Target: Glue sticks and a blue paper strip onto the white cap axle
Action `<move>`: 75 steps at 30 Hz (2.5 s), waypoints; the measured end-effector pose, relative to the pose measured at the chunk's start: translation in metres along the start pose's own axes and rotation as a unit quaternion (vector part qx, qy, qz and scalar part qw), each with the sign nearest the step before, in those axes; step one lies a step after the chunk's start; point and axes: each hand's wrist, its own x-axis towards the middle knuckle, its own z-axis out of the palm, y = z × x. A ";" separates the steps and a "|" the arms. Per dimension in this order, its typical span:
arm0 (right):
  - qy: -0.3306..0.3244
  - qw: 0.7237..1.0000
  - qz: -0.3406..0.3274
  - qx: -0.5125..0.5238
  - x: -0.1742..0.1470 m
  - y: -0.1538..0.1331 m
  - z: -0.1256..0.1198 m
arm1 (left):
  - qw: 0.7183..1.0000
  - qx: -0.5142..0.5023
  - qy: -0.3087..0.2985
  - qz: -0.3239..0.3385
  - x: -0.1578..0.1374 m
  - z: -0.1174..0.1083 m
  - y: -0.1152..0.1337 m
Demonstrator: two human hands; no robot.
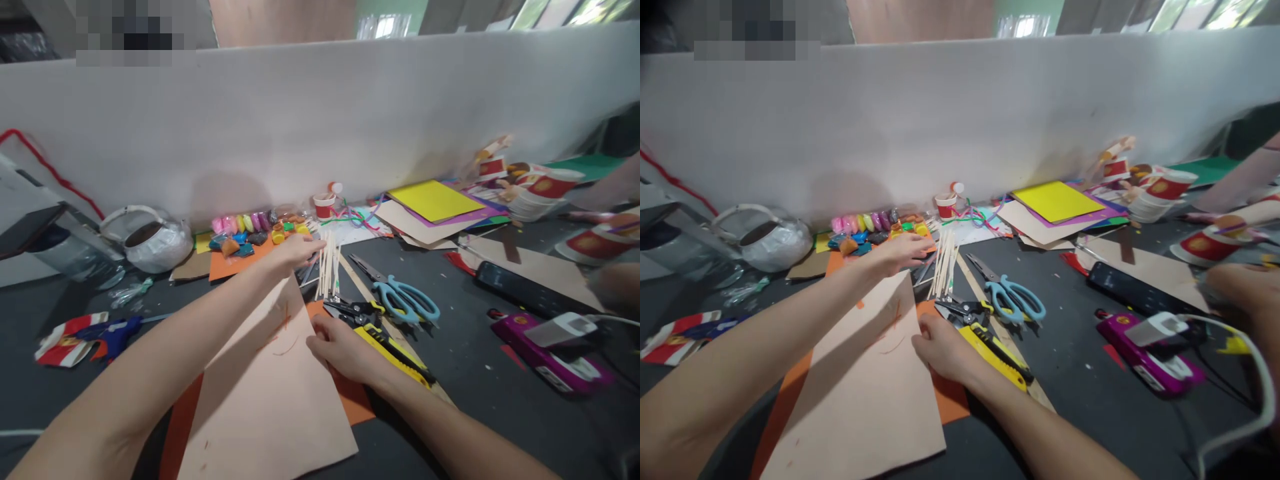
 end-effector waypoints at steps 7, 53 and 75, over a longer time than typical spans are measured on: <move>0.013 0.999 -0.007 -0.035 0.000 -0.002 0.004 | 0.977 0.186 0.080 -0.067 -0.079 -0.119 -0.074; -0.022 0.995 -0.001 0.095 0.007 0.018 0.007 | 0.963 0.256 0.052 -0.064 -0.095 -0.145 -0.160; 0.113 0.977 -0.059 -0.174 -0.010 -0.012 0.008 | 0.980 0.161 0.104 -0.050 -0.132 -0.099 -0.109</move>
